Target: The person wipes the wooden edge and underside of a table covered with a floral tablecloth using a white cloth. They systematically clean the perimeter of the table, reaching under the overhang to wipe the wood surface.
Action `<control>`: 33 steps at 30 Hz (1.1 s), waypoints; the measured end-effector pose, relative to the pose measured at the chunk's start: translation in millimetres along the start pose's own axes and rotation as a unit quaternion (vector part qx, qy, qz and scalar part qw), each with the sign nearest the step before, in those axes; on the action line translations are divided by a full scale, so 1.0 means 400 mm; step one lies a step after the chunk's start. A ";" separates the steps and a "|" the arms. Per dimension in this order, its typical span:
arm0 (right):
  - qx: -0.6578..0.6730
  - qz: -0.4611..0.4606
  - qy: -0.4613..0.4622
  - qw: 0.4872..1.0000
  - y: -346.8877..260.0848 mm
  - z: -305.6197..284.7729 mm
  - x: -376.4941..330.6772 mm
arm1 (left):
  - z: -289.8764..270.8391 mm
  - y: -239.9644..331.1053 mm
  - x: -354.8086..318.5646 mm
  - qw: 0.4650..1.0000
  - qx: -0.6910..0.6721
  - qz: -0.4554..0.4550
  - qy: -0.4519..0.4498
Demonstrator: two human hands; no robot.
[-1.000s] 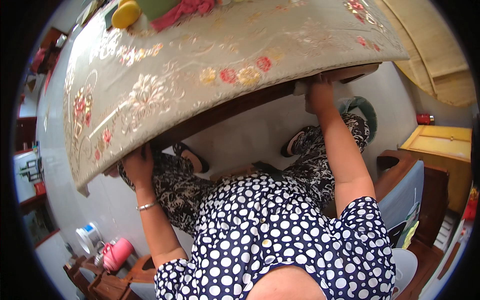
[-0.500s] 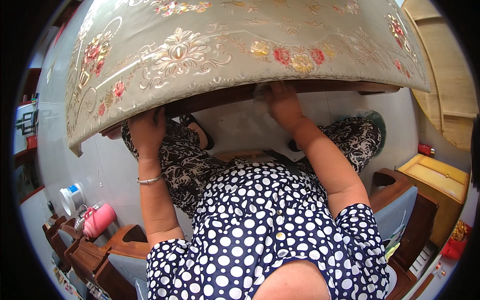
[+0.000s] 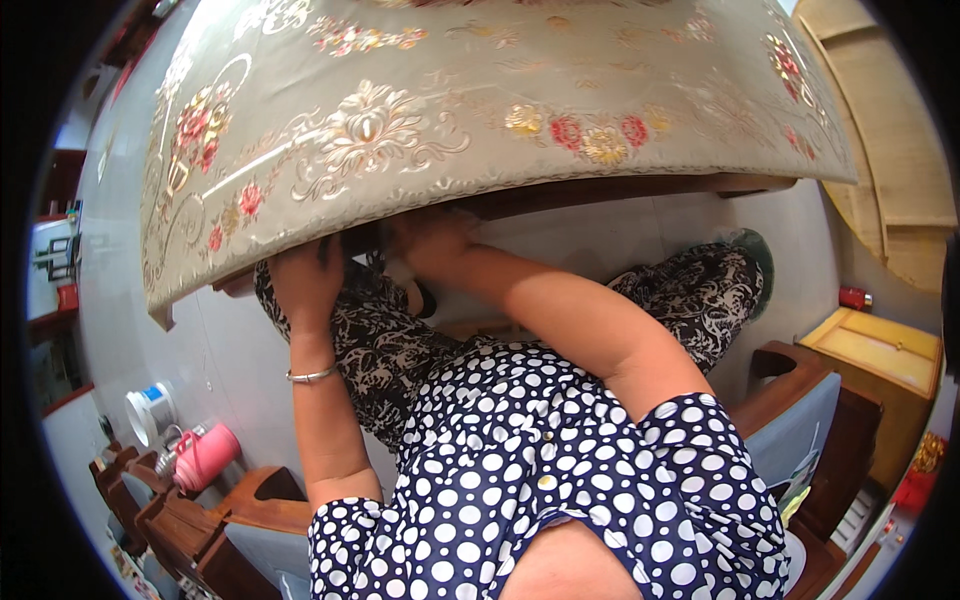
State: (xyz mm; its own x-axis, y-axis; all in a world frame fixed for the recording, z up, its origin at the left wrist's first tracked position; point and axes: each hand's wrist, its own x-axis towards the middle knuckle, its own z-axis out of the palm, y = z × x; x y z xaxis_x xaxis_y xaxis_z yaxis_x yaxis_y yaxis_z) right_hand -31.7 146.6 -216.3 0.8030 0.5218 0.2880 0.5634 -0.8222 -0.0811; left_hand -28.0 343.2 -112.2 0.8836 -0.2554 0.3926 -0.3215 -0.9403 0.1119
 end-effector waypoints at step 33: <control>-0.061 0.358 -0.227 0.904 0.747 -0.471 -0.569 | 0.042 -0.042 -0.010 0.999 0.023 0.009 -0.038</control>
State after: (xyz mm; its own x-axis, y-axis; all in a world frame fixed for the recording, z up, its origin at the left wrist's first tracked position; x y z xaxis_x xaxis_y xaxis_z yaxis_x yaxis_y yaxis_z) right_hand -82.7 -260.8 -126.3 0.9660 -0.1365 -0.2194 -0.1350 -0.9906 0.0222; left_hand -20.6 356.3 -130.9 0.9019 -0.2868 0.3230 -0.3230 -0.9442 0.0636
